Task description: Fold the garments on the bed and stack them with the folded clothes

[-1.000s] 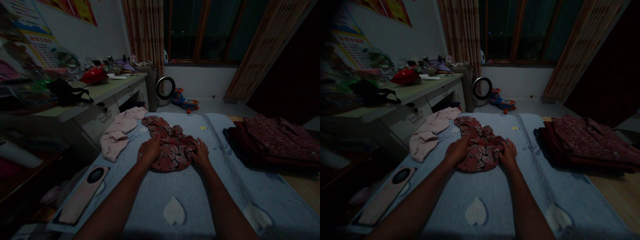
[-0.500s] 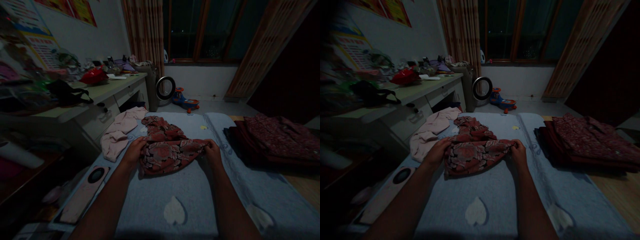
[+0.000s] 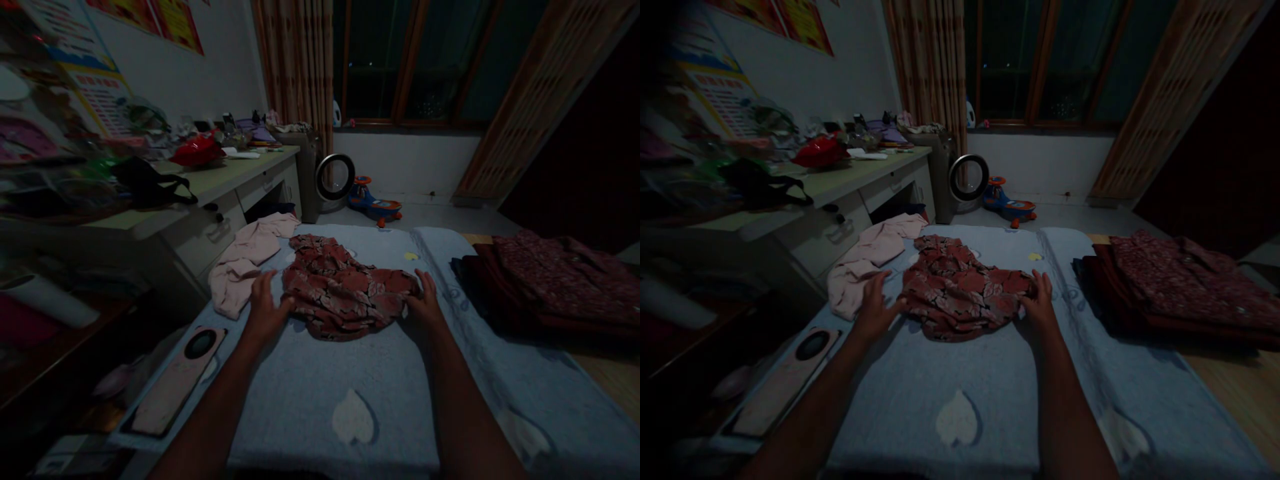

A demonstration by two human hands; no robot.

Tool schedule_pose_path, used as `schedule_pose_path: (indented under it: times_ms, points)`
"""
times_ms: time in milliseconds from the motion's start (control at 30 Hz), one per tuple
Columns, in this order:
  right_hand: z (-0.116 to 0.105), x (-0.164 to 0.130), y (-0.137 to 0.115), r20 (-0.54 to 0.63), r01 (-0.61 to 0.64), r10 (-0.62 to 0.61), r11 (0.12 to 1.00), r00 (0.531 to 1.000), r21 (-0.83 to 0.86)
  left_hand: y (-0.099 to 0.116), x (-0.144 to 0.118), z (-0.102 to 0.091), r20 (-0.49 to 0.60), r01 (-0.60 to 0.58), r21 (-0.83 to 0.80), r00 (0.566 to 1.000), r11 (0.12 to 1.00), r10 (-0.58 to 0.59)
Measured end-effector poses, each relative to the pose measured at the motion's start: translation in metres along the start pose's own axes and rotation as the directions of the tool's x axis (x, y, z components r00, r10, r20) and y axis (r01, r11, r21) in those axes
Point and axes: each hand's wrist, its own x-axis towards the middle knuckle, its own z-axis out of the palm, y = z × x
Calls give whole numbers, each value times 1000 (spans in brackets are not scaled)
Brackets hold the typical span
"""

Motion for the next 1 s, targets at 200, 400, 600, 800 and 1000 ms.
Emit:
schedule_pose_path:
  times_ms: [200,400,600,800,1000]
  points:
    - [17,-13,-10,199,148,-98,956,975,-253,4,-19,21,550,-320,344,831,882,87]
    - [23,-12,-25,281,184,-95,933,955,-310,13,-20,36,520,-328,215,836,920,177]
    - [-12,-2,-55,285,15,-16,1000,958,7,42,-16,16,592,3,-284,787,959,173]
    - [-56,0,-87,345,-270,151,904,926,330,81,-22,-7,810,347,-471,534,811,242]
    - [-48,12,-89,366,-464,295,674,883,575,93,-18,3,861,553,-473,455,686,227]
